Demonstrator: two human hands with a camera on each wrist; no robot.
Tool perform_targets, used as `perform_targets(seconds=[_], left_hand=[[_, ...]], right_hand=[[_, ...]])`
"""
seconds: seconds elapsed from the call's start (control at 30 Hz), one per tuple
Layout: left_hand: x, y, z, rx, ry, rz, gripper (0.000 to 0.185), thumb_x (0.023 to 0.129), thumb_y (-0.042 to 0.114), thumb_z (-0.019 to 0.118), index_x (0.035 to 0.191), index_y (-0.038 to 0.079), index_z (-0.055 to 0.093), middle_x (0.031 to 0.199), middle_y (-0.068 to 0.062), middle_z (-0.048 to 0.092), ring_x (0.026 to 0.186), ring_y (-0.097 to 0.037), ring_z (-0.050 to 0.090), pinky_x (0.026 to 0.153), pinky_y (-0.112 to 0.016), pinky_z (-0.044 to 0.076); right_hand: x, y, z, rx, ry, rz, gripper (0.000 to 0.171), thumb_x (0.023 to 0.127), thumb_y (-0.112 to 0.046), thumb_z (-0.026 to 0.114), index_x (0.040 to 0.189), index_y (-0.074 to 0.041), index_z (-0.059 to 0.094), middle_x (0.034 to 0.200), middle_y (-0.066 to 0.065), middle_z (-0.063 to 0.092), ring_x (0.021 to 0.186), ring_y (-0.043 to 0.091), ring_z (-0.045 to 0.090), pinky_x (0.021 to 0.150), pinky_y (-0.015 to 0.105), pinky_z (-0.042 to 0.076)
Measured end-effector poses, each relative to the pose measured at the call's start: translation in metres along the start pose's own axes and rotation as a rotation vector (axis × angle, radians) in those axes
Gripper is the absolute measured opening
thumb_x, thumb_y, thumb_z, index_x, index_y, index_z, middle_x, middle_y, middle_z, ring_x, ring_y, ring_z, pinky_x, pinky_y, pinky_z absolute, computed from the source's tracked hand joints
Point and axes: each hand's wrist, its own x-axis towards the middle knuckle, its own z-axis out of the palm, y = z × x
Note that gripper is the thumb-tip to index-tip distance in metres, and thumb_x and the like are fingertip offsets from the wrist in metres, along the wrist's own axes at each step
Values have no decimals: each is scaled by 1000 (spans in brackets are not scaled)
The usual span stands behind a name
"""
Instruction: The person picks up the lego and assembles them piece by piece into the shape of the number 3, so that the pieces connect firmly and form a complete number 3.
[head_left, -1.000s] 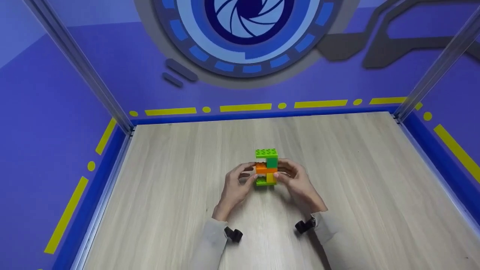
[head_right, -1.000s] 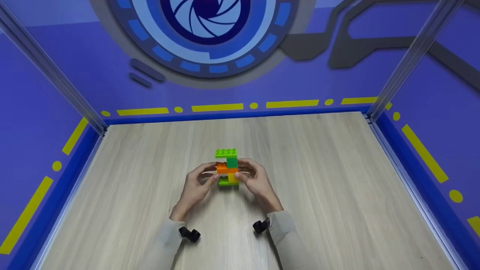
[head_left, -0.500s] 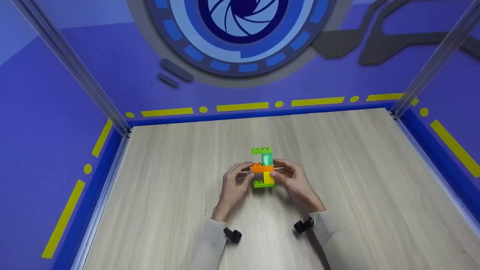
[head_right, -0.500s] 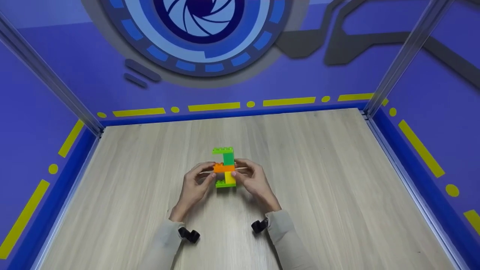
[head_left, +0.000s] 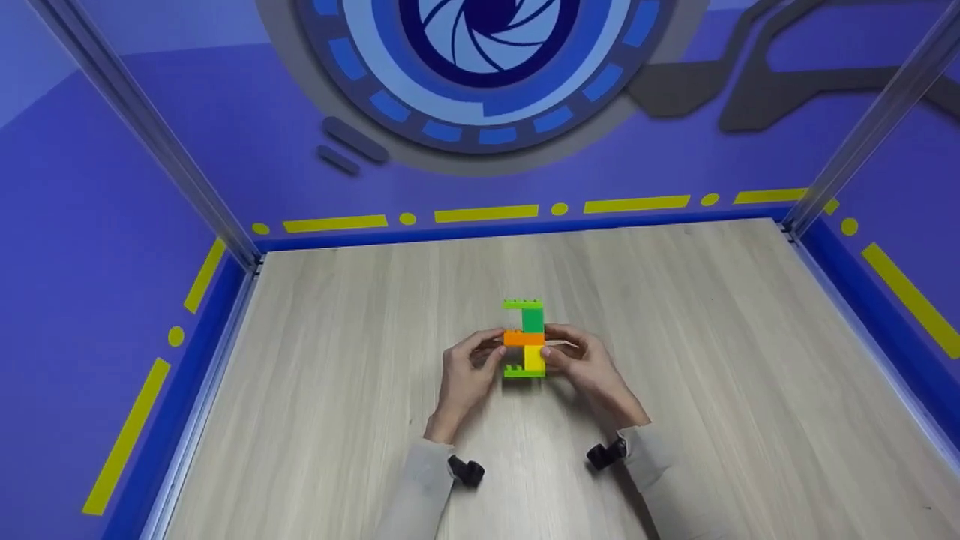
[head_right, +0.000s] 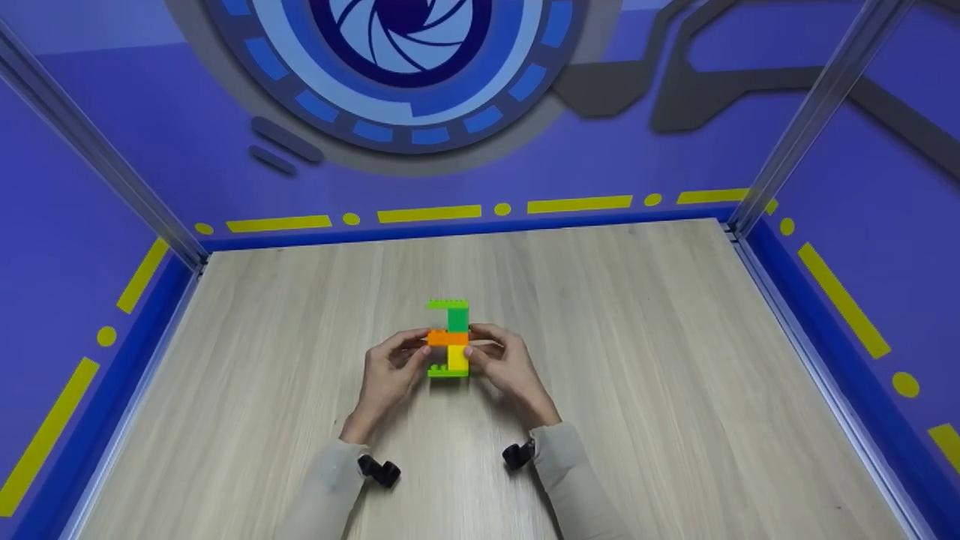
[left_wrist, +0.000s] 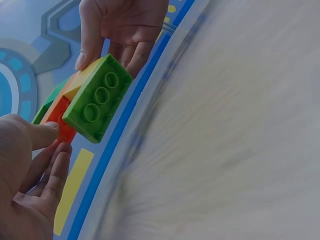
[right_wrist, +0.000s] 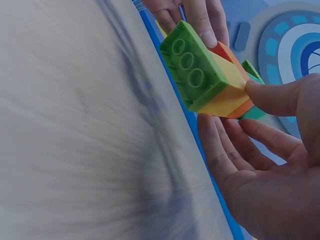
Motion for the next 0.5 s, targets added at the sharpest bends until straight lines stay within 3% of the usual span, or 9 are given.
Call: perform_targets(seconds=[0.3, 0.5], left_hand=[[-1, 1, 3, 20, -2, -80, 27, 100, 8, 75, 127, 7, 76, 122, -10, 77, 109, -25, 76, 97, -31, 63], [-2, 0, 3, 18, -3, -118, 26, 101, 6, 74, 127, 4, 76, 122, -13, 77, 109, -26, 76, 97, -30, 63]], right_hand=[[0, 2, 1, -32, 13, -2, 51, 102, -7, 73, 149, 3, 58, 140, 27, 63, 115, 27, 74, 93, 39, 65], [0, 5, 2, -38, 24, 26, 49, 101, -7, 72, 147, 6, 58, 136, 30, 65, 116, 28, 74, 93, 35, 65]])
